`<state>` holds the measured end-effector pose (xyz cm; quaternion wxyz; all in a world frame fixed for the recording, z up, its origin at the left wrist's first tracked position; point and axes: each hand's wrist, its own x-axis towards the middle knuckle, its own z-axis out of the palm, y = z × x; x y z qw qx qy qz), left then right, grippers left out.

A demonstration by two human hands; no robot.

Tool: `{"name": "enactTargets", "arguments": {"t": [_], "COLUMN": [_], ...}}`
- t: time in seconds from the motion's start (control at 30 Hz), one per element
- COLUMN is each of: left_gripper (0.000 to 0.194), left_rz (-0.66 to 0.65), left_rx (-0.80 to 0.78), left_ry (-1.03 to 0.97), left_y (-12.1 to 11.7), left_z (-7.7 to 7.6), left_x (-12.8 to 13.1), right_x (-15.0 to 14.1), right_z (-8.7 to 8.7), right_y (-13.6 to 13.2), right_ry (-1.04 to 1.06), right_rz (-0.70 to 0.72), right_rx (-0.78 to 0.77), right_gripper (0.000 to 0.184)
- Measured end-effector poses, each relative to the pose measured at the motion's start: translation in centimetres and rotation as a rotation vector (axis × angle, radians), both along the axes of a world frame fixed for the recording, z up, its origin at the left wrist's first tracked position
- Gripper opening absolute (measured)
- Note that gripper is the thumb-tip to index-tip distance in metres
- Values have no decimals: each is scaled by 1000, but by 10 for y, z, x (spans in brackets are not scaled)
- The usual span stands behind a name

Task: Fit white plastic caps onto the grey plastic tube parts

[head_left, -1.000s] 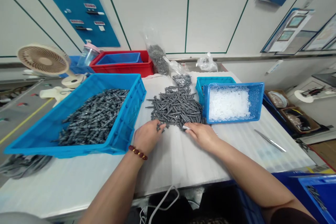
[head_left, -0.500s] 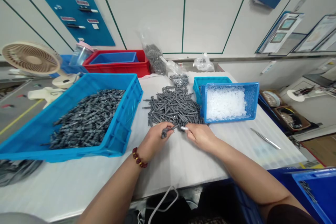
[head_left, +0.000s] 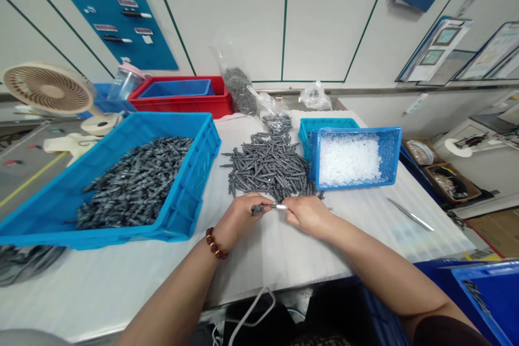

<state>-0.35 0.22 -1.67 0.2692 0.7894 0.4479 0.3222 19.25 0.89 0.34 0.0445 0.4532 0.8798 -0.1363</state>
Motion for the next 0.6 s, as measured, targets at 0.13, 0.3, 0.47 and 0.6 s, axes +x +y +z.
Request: {"name": "enactTargets", "arguments": {"t": [0.13, 0.3, 0.47, 0.6], "left_gripper": [16, 18, 19, 20], "left_rz": [-13, -9, -43, -28], "left_rx": [-90, -113, -98, -113], "left_ry": [5, 4, -23, -27], "left_y": [-1, -3, -4, -3], "left_z": [-3, -4, -2, 1], "left_x": [2, 5, 5, 4], "right_x": [-1, -3, -1, 1], "right_z": [3, 1, -1, -2], "right_y": [-2, -5, -3, -1], "right_ry": [7, -2, 17, 69], "right_rz": [29, 1, -55, -15], "right_rx": [0, 24, 25, 22], "right_gripper": [21, 25, 35, 27]}}
